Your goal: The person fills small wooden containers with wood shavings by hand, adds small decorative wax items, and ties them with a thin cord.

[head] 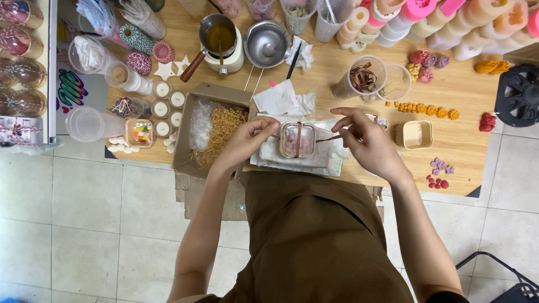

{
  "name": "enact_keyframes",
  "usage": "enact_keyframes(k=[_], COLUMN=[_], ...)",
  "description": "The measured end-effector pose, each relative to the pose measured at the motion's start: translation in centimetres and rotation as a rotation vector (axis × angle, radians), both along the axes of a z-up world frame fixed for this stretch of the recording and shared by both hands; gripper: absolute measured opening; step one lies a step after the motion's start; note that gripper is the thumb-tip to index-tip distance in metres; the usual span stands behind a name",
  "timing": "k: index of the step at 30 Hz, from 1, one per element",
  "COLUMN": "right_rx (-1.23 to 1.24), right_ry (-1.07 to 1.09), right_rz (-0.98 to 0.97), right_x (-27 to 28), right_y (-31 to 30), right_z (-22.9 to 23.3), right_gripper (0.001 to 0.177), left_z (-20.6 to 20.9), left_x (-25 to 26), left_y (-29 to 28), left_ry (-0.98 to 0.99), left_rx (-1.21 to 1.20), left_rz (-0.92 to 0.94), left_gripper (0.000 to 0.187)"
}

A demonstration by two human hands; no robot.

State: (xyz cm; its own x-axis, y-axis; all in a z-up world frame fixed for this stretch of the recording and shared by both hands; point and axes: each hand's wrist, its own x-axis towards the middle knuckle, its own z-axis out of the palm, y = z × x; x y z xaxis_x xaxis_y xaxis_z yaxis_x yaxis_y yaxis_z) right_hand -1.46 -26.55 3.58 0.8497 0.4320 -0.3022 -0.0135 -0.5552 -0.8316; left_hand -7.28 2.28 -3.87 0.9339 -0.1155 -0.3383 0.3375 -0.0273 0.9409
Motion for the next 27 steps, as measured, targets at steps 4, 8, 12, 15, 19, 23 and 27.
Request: enact_keyframes(k=[4, 8, 12, 15, 19, 23, 27], right_rx=[-0.054, -0.009, 0.061, 0.093, 0.175, 0.236, 0.393], right_ry=[-0.195, -0.256, -0.257, -0.245, -0.227, -0.19, -0.001], right_rz=[0.059, 0.089, 0.119, 0.122, 0.103, 0.105, 0.023], right_x=[0.6, 0.8, 0.2, -0.2, -0.4, -0.3, 0.1], right_y=[0.8, 1.4, 1.8, 2.5, 3.4, 4.0, 3.7], right_z=[1.0, 2.6, 4.4, 4.7, 3.9, 3.4, 3.2], right_gripper=[0.038, 0.042, 0.048, 0.047, 0.04, 0.037, 0.033], left_z=[-1.0, -2.5, -2.2, -1.5, -0.9, -0.6, -0.3], left_x=[0.0, 0.2, 0.3, 0.5, 0.9, 1.3, 1.7], left_y=[-1.1, -2.3, -3.0, -4.0, -4.8, -5.6, -5.7], left_ry=[-0.008, -0.041, -0.171, -0.205, -0.275, -0.153, -0.17], left_rx=[-0.115, -0.166, -0.137, -0.381, -0.304, -0.186, -0.132], left_rz=[0.046, 0.01, -0.052, -0.051, -0.092, -0.07, -0.078], left_gripper=[0.032, 0.026, 0.023, 0.031, 0.032, 0.029, 0.016])
